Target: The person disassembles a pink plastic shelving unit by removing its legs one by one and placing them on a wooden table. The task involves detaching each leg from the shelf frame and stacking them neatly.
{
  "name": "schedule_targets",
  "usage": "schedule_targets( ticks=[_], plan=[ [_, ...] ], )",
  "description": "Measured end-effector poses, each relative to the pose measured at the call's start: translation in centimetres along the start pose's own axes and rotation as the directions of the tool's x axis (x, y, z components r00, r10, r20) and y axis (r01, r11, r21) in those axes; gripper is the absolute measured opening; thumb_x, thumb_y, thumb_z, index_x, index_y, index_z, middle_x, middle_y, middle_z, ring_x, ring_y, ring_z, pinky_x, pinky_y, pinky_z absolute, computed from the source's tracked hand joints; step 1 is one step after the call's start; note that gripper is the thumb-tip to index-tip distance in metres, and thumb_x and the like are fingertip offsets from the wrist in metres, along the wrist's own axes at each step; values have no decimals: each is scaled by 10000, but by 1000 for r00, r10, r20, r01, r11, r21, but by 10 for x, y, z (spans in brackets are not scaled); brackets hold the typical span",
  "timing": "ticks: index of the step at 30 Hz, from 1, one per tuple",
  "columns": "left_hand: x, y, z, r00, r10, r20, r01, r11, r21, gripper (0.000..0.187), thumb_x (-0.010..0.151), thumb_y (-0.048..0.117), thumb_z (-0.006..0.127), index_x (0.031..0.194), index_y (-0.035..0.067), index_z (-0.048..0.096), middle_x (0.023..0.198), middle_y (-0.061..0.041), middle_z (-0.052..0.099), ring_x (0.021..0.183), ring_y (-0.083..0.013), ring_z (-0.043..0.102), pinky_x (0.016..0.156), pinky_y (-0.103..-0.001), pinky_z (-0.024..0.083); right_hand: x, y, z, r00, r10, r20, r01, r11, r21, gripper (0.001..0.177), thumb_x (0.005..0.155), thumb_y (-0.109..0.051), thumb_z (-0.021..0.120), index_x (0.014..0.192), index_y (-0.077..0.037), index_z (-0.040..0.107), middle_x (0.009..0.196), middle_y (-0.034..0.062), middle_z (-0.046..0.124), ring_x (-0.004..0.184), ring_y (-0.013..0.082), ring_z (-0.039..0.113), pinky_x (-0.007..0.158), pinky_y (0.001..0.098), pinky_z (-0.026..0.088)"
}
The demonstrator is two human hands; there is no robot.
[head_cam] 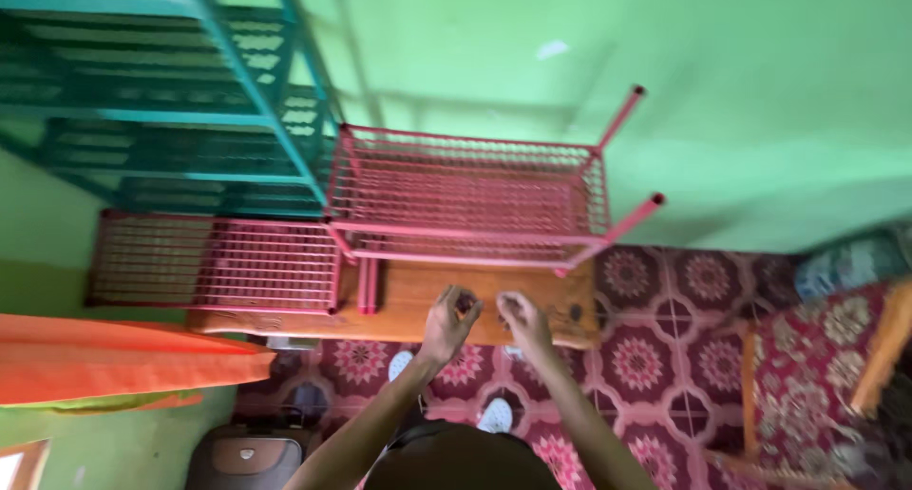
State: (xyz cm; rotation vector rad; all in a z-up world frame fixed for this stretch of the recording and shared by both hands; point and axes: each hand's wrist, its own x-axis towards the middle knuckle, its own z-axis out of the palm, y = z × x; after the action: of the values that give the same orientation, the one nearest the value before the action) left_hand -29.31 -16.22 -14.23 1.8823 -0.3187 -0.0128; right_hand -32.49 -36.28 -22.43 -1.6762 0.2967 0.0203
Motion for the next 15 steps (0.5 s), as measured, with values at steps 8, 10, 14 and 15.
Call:
schedule_targets(
  ticks=[8, 10, 14, 15],
  plan=[
    [24, 69, 103, 968, 229, -106, -217, 969, 116, 242, 902, 116, 745, 1114, 42, 654, 1106, -148, 646, 1064, -351, 610, 933, -450, 495, -11, -54, -120, 979, -64, -194, 86, 991, 105, 266, 1002, -207, 636, 1212, -48, 673, 920, 26, 706, 776, 91, 669, 655, 231, 551],
    [30, 82, 114, 957, 281, -77, -267, 952, 148, 297, 887, 110, 750, 1156, 49, 641, 1171, -147, 636, 1117, -357, 593, 972, -459, 479, -8, -72, -135, 961, -73, -268, 96, 993, 74, 280, 1007, -228, 632, 1217, -48, 679, 950, 41, 706, 807, 97, 680, 693, 235, 575],
    [63, 105, 139, 921, 389, -6, -382, 907, 176, 407, 864, 107, 765, 1237, 60, 607, 1272, -136, 615, 1199, -343, 572, 1027, -462, 460, 8, -113, -155, 889, -255, -380, 275, 961, -2, 312, 1012, -213, 670, 1258, -29, 616, 1127, 57, 638, 970, 126, 622, 833, 294, 529],
    [74, 108, 145, 907, 421, 10, -416, 893, 172, 420, 869, 110, 769, 1249, 64, 596, 1298, -133, 611, 1222, -336, 569, 1044, -460, 460, 13, -123, -157, 856, -323, -404, 318, 945, -82, 335, 1006, -208, 679, 1270, -21, 590, 1177, 65, 607, 1044, 135, 613, 885, 308, 524]
  ],
)
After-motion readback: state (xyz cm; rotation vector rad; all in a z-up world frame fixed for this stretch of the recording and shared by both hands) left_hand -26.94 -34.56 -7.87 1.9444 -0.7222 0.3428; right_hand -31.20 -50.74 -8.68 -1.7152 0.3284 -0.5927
